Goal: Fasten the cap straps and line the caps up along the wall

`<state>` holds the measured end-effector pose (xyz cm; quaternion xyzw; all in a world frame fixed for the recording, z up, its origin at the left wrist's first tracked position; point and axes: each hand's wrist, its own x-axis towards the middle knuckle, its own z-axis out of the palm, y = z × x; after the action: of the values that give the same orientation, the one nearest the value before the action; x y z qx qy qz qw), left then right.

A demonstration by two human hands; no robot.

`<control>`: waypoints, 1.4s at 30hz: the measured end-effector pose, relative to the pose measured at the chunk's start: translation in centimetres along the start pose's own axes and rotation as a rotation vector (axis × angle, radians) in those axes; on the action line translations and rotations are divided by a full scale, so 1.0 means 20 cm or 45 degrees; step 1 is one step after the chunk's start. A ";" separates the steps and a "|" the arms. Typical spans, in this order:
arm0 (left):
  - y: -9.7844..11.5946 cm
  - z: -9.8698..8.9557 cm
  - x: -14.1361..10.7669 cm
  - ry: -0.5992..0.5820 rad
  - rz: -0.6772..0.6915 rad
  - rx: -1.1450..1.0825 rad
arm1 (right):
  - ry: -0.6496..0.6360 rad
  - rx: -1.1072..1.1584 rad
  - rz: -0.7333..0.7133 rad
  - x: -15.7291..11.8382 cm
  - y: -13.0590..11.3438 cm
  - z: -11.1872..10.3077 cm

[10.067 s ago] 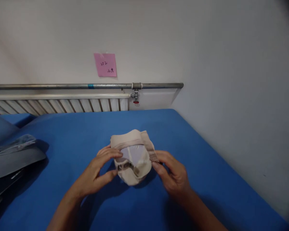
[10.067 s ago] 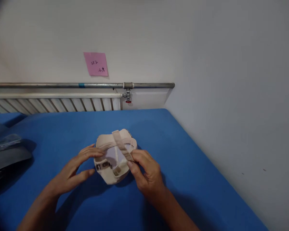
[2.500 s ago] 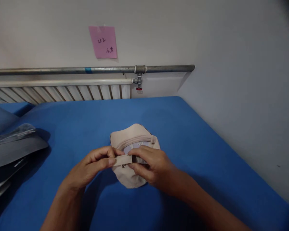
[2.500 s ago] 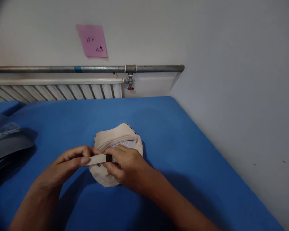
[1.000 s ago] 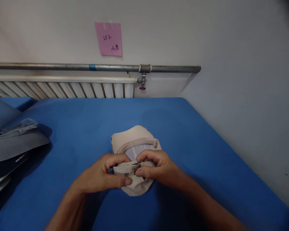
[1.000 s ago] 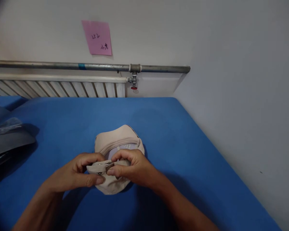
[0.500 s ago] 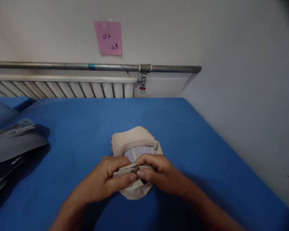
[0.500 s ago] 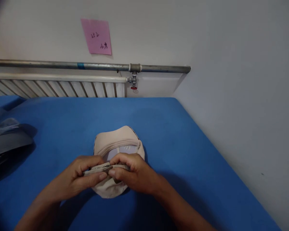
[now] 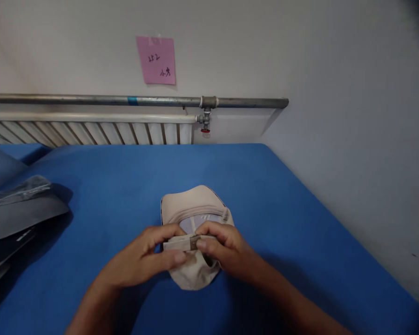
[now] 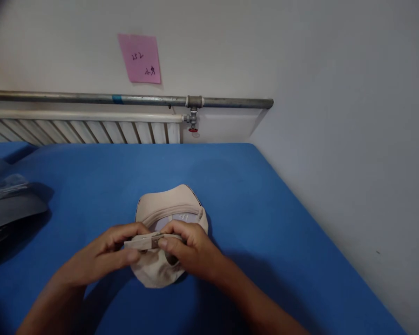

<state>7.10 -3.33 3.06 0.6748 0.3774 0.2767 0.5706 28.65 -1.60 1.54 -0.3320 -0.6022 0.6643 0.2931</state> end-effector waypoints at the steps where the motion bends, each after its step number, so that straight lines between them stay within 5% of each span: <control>1: -0.01 -0.02 -0.01 -0.003 -0.001 -0.065 | 0.005 0.066 0.023 0.00 0.01 -0.01; 7: -0.07 -0.07 -0.03 -0.137 -0.009 -0.406 | -0.042 0.245 0.049 0.03 0.05 -0.04; 13: -0.09 -0.04 -0.01 -0.029 -0.110 -0.524 | -0.024 0.147 0.003 0.04 0.07 -0.03; 17: -0.06 0.00 0.01 0.058 -0.175 -0.515 | 0.228 -0.368 -0.409 -0.01 0.00 0.01; 20: -0.04 0.03 0.03 0.067 -0.190 -0.488 | 0.213 -0.804 -0.825 -0.05 -0.06 0.05; 22: -0.04 0.04 0.03 0.060 -0.151 -0.441 | 0.196 -0.986 -0.884 -0.07 -0.08 0.08; 26: -0.03 0.04 0.03 0.024 -0.082 -0.255 | 0.211 -1.040 -0.781 -0.06 -0.07 0.11; 32: -0.02 0.01 0.01 -0.315 -0.057 0.201 | -0.020 -0.489 -0.544 -0.06 -0.08 0.07; 35: -0.02 0.01 0.02 -0.364 -0.147 0.027 | -0.114 -0.173 -0.397 -0.05 -0.08 0.04; 42: -0.05 0.03 0.07 -0.144 -0.296 -0.366 | -0.096 0.126 -0.178 -0.01 0.01 -0.01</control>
<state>8.13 -2.48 1.92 0.5529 0.3766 0.2216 0.7095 28.90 -1.59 1.39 -0.2491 -0.6009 0.6832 0.3319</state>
